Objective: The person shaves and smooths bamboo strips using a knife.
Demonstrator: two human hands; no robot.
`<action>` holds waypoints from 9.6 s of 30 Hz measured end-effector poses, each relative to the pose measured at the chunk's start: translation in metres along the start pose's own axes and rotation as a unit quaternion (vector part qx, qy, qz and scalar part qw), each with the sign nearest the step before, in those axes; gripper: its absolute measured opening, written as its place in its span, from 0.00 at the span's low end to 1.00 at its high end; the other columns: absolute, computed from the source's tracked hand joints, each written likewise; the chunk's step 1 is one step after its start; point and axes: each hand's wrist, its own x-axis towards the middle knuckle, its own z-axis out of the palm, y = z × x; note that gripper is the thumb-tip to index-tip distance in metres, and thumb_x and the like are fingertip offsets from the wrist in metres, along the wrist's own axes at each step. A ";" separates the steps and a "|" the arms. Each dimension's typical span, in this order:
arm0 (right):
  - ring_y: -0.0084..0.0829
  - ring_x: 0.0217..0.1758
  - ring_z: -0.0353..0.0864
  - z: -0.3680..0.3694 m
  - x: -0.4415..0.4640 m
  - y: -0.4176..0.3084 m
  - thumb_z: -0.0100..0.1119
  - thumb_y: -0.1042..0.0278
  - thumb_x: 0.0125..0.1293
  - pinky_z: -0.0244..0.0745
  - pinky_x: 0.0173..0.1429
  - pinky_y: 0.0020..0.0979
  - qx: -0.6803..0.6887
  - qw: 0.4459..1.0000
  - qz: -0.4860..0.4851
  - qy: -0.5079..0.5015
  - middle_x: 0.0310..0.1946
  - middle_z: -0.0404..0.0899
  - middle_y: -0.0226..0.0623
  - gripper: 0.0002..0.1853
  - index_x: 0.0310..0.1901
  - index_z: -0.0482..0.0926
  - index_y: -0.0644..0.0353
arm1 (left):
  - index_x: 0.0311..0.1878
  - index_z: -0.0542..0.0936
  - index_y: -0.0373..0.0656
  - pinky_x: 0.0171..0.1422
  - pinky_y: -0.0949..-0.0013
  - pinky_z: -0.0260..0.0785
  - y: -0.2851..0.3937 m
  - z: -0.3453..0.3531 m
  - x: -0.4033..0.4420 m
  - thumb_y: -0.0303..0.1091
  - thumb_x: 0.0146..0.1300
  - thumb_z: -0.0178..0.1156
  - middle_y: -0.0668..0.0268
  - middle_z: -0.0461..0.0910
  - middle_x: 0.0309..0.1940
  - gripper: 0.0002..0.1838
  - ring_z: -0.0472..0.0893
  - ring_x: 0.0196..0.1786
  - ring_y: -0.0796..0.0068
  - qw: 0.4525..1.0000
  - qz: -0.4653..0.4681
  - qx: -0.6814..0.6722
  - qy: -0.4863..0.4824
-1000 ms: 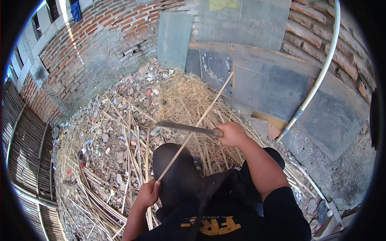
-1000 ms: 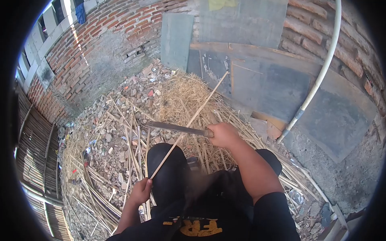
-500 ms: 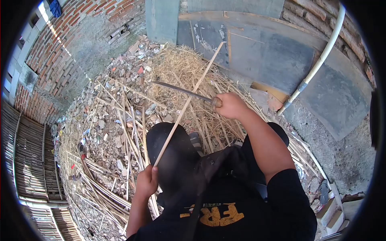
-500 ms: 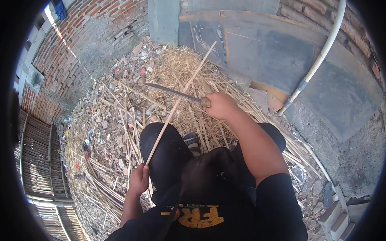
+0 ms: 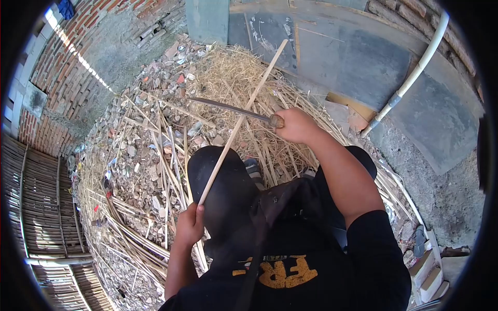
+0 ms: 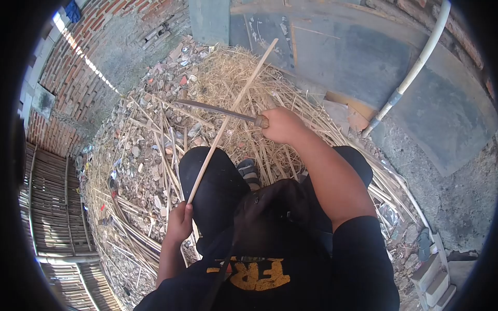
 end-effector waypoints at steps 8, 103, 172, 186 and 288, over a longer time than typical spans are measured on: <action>0.53 0.45 0.87 -0.002 -0.001 -0.004 0.68 0.62 0.58 0.82 0.50 0.50 -0.041 0.998 -0.025 -0.030 0.37 0.88 0.48 0.12 0.42 0.87 0.55 | 0.30 0.71 0.36 0.31 0.51 0.66 -0.003 0.009 0.001 0.45 0.82 0.52 0.46 0.74 0.19 0.24 0.77 0.24 0.42 1.000 0.010 0.016 0.016; 0.52 0.44 0.88 -0.017 0.009 0.029 0.69 0.58 0.58 0.82 0.51 0.49 -0.002 0.996 0.030 0.079 0.37 0.88 0.48 0.16 0.47 0.88 0.53 | 0.29 0.72 0.37 0.31 0.47 0.67 -0.008 0.004 0.010 0.48 0.82 0.52 0.43 0.74 0.19 0.26 0.77 0.25 0.36 1.000 0.018 0.004 0.006; 0.53 0.45 0.88 -0.008 0.000 0.023 0.71 0.56 0.59 0.82 0.51 0.50 -0.009 0.997 0.018 0.079 0.37 0.88 0.49 0.18 0.49 0.88 0.52 | 0.29 0.71 0.37 0.29 0.49 0.65 -0.010 0.008 0.011 0.47 0.81 0.54 0.45 0.73 0.18 0.26 0.76 0.23 0.40 0.999 0.029 -0.001 0.014; 0.51 0.46 0.88 -0.015 0.009 0.024 0.68 0.61 0.57 0.83 0.52 0.50 -0.017 0.995 0.049 0.089 0.38 0.88 0.47 0.16 0.47 0.87 0.50 | 0.28 0.71 0.37 0.29 0.47 0.66 -0.003 0.008 0.009 0.46 0.80 0.55 0.44 0.74 0.18 0.25 0.77 0.24 0.37 0.999 0.033 0.021 0.031; 0.52 0.49 0.88 -0.017 0.003 0.020 0.67 0.61 0.55 0.82 0.55 0.48 0.001 0.999 0.047 0.019 0.42 0.88 0.51 0.17 0.45 0.87 0.58 | 0.34 0.73 0.40 0.35 0.37 0.71 0.009 0.020 0.003 0.44 0.80 0.54 0.43 0.79 0.22 0.19 0.81 0.28 0.33 0.984 0.006 0.152 0.093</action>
